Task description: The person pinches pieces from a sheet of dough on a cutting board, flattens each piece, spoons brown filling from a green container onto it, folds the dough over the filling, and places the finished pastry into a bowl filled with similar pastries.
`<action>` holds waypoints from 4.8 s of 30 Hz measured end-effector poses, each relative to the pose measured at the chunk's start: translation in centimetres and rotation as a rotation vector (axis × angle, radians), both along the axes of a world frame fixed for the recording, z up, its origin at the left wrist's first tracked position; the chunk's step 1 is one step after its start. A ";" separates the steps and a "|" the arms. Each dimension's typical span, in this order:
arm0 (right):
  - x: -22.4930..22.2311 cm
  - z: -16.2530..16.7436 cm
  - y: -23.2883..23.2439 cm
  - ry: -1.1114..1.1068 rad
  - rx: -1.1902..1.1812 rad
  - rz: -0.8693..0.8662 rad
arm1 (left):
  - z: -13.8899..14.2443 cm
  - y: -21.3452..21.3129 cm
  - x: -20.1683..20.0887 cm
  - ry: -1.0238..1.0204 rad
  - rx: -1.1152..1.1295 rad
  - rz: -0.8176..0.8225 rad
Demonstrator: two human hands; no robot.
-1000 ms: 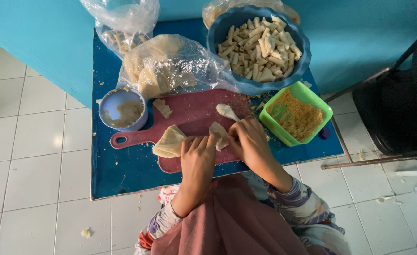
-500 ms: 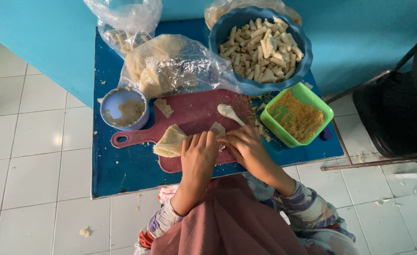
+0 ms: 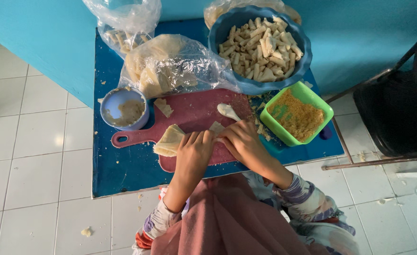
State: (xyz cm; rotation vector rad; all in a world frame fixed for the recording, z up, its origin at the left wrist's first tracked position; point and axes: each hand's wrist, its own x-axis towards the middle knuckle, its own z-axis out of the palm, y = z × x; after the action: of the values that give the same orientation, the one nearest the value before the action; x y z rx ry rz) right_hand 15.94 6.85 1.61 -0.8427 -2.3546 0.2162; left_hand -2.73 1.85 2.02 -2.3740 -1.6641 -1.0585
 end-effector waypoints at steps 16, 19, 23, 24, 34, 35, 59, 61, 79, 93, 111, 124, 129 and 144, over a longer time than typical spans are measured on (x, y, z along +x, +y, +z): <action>-0.6 0.2 0.7 -0.088 0.066 -0.056 | -0.3 1.2 1.8 -0.107 -0.032 0.183; -0.1 -0.2 0.9 -0.107 0.173 0.016 | -0.5 1.0 1.2 -0.097 -0.043 0.120; 0.1 -0.7 1.0 -0.115 0.197 0.033 | -0.7 0.5 0.2 -0.077 0.032 -0.003; 0.1 -0.7 1.1 -0.126 0.210 0.030 | -0.7 0.5 0.2 -0.053 0.030 0.000; -0.1 -0.1 0.6 -0.136 0.082 -0.030 | -0.7 0.3 0.8 0.050 0.045 0.090; -0.2 -0.2 0.7 -0.138 0.097 -0.042 | -0.6 0.5 1.1 0.049 0.046 0.119; -2.3 -2.0 -0.1 -0.510 0.351 -0.274 | 2.0 -1.7 0.4 0.059 0.001 0.265; -2.8 -1.9 1.2 -0.503 0.357 -0.260 | 2.8 -2.0 -0.6 0.042 0.002 0.308; -2.0 8.6 0.9 0.031 0.182 -0.133 | 4.8 -3.8 -5.3 0.030 -0.193 0.267; -5.8 0.7 1.2 0.175 -0.450 0.250 | 6.6 -4.2 -5.0 -0.230 -0.229 0.055; 1.8 4.2 1.5 0.459 -1.061 0.302 | 0.8 -0.5 -1.3 -0.960 -0.728 -0.470; 3.8 3.2 1.0 0.433 -0.916 0.088 | 1.7 -1.5 0.5 -0.795 -0.517 -0.116; 4.0 2.5 0.6 0.345 -0.979 -0.088 | 1.7 -1.3 1.1 -0.720 -0.371 -0.105; 2.6 0.7 1.2 -0.024 -0.078 -0.328 | -0.1 -1.6 3.4 -0.110 -0.292 0.153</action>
State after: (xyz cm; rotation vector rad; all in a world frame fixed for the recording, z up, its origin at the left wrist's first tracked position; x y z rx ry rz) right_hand 18.55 8.02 2.36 -1.2583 -2.2001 0.1610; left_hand 0.68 0.22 1.88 -2.3370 -2.1339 -0.9963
